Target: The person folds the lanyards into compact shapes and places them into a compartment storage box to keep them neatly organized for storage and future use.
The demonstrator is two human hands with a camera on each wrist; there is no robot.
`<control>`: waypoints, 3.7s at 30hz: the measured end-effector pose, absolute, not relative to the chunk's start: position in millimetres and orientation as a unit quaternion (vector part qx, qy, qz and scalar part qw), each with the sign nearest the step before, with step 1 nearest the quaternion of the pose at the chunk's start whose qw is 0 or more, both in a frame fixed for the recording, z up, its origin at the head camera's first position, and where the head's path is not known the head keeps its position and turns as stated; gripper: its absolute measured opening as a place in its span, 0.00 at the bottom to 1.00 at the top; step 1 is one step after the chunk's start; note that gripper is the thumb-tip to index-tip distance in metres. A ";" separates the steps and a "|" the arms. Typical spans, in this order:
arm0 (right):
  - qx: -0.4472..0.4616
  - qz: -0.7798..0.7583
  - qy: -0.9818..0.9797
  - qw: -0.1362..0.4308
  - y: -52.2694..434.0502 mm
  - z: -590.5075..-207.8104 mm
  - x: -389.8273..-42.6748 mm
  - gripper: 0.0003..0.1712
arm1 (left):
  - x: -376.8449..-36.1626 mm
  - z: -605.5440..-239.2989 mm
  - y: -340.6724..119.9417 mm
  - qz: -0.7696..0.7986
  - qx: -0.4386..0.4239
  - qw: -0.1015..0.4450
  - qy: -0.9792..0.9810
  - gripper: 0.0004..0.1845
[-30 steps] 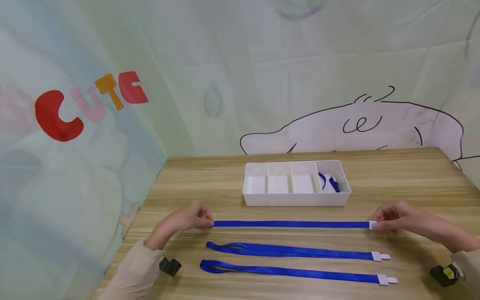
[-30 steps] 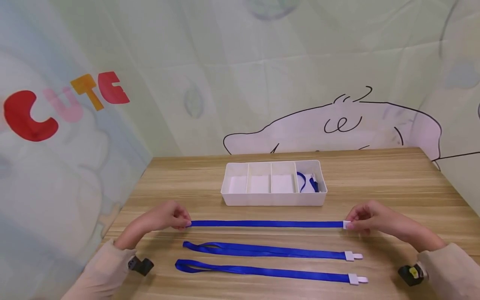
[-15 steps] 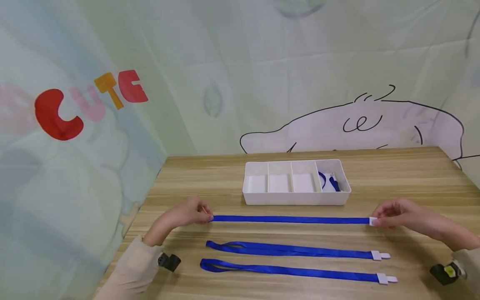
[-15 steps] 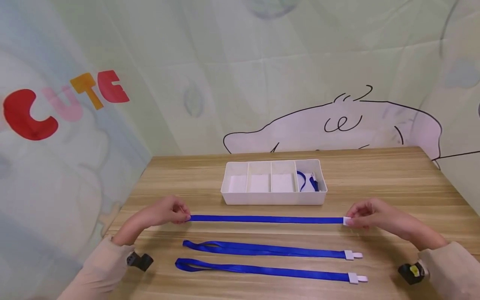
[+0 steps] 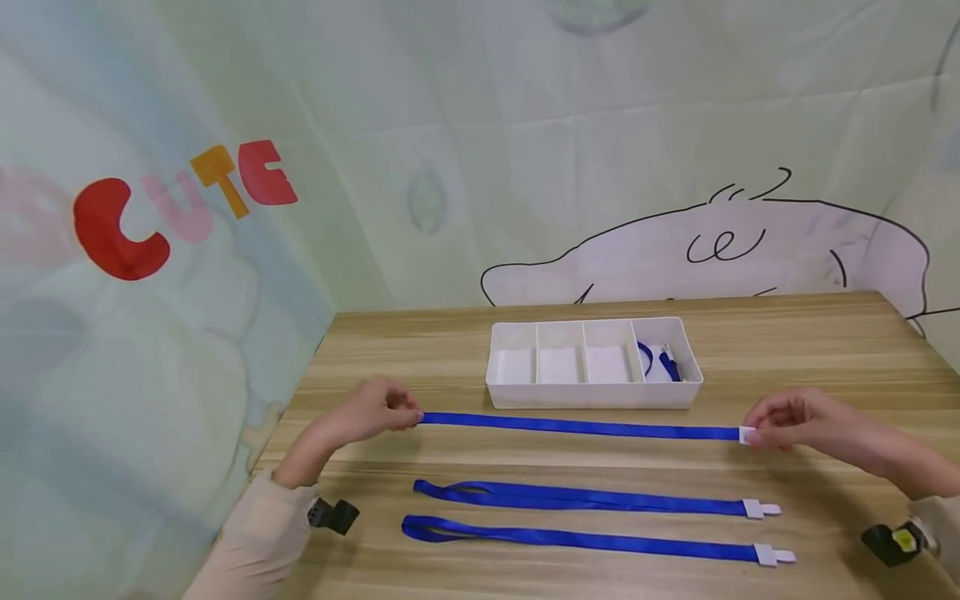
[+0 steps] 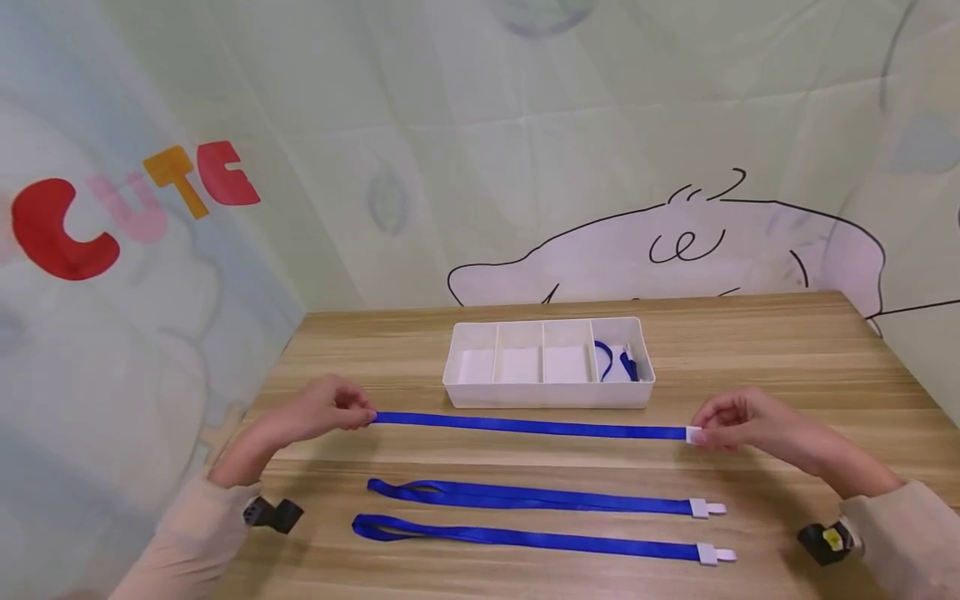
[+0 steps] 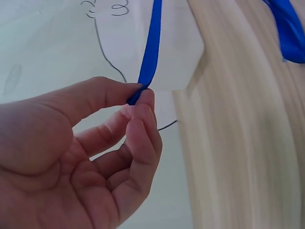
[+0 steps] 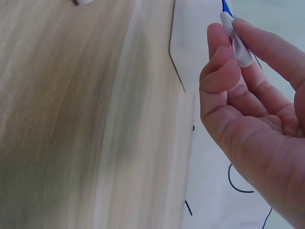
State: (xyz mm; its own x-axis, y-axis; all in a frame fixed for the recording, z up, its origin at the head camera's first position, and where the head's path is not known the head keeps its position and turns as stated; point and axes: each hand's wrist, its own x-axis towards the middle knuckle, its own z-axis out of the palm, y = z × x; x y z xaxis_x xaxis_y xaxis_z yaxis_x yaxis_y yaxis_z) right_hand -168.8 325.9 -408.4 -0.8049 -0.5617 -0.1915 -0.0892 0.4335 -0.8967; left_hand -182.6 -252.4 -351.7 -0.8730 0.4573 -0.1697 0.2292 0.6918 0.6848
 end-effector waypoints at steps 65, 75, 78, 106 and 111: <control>-0.293 -0.527 0.766 0.222 248.6 -348.5 -163.8 0.06 | -159.7 -295.7 -171.5 0.458 0.214 0.127 0.853 0.08; -0.301 -0.521 0.768 0.218 233.1 -339.2 -163.8 0.05 | -156.9 -291.2 -156.4 0.480 0.213 0.128 0.841 0.07; -0.313 -0.525 0.763 0.212 230.5 -338.1 -164.2 0.05 | -156.6 -291.8 -152.2 0.487 0.216 0.125 0.837 0.07; -0.341 -0.531 0.752 0.191 188.0 -309.6 -167.9 0.05 | -154.7 -292.0 -102.8 0.515 0.252 0.107 0.812 0.06; -0.354 -0.537 0.744 0.182 183.6 -307.1 -168.8 0.04 | -153.4 -291.1 -98.7 0.516 0.254 0.099 0.812 0.06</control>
State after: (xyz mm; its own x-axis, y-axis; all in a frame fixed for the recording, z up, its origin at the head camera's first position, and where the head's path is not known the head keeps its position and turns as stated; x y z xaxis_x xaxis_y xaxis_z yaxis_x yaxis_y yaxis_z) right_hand -168.8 183.6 -307.1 -0.6834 -0.7219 0.1092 -0.3303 0.1723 -0.9280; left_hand -153.4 -98.7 -291.1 -0.8513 0.5148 0.1012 0.3099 0.3377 0.8888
